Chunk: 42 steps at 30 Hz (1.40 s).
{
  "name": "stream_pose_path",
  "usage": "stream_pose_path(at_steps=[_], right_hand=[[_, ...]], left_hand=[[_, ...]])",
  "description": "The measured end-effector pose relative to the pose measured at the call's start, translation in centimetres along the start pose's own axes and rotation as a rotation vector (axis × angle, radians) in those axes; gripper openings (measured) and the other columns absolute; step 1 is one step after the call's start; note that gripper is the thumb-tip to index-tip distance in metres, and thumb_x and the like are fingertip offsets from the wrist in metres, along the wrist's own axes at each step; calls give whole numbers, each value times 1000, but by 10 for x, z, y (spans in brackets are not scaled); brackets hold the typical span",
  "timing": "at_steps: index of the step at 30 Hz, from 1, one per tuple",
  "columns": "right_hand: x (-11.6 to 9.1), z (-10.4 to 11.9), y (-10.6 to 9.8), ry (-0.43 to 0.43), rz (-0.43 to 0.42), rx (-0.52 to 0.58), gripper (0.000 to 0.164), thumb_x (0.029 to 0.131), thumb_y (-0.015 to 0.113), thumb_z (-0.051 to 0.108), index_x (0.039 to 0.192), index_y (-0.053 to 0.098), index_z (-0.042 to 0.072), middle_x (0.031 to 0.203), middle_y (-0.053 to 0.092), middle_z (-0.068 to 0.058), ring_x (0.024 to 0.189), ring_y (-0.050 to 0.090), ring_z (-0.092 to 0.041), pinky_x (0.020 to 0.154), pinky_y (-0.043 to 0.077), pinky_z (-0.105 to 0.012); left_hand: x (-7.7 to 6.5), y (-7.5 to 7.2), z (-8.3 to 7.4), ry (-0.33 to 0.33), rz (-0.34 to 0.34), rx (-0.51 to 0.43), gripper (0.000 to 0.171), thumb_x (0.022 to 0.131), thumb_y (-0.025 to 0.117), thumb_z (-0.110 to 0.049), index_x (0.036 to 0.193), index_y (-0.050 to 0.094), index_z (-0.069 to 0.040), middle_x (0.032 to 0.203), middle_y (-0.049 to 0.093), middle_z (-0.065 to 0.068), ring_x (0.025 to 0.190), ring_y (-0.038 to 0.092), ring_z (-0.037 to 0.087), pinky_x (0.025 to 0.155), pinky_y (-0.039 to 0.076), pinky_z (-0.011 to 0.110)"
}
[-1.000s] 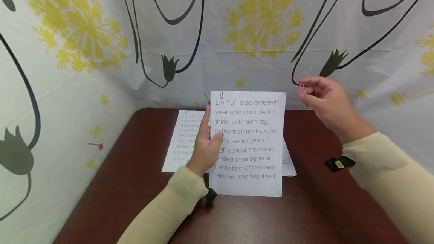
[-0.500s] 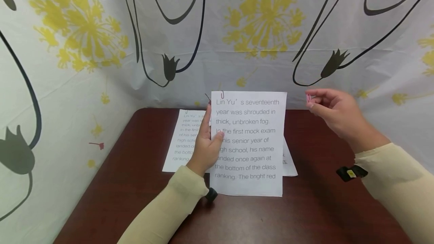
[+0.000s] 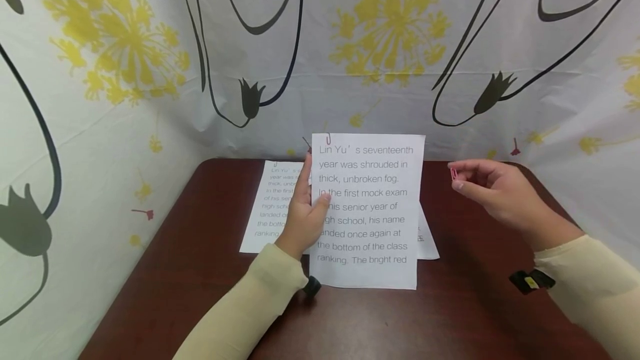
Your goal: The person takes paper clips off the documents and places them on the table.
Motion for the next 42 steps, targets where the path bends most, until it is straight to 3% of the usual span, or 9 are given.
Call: stream_pose_path(at_steps=[6,18,42], right_hand=[[-12,-8,12,-8,50,-36,28,89,70,14,116,67,15,88,64,-5,73,57,-14,57,50,-21],[-39,-29,34,7,150,-63,32,86,74,15,116,67,20,81,59,0,65,54,-16,49,45,-26],[-70,-56,63,37,285,-15,31,83,77,23,112,70,18,64,45,6,53,40,-6,41,36,-24]], left_hand=[[0,-1,0,0,-3,8,83,98,43,5,155,3,-41,138,55,-1,99,68,28,77,58,41],[1,-1,1,1,-2,10,84,98,43,5,154,3,-43,137,55,-2,98,69,28,76,58,42],[0,0,0,-18,-13,22,83,98,43,4,153,3,-45,138,55,-3,99,69,27,77,58,41]])
Point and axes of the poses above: each hand's wrist, its own x-axis towards the middle knuckle, its own y-axis out of the palm, z = x × y, the point moved 5 cm from there along x, towards the middle knuckle
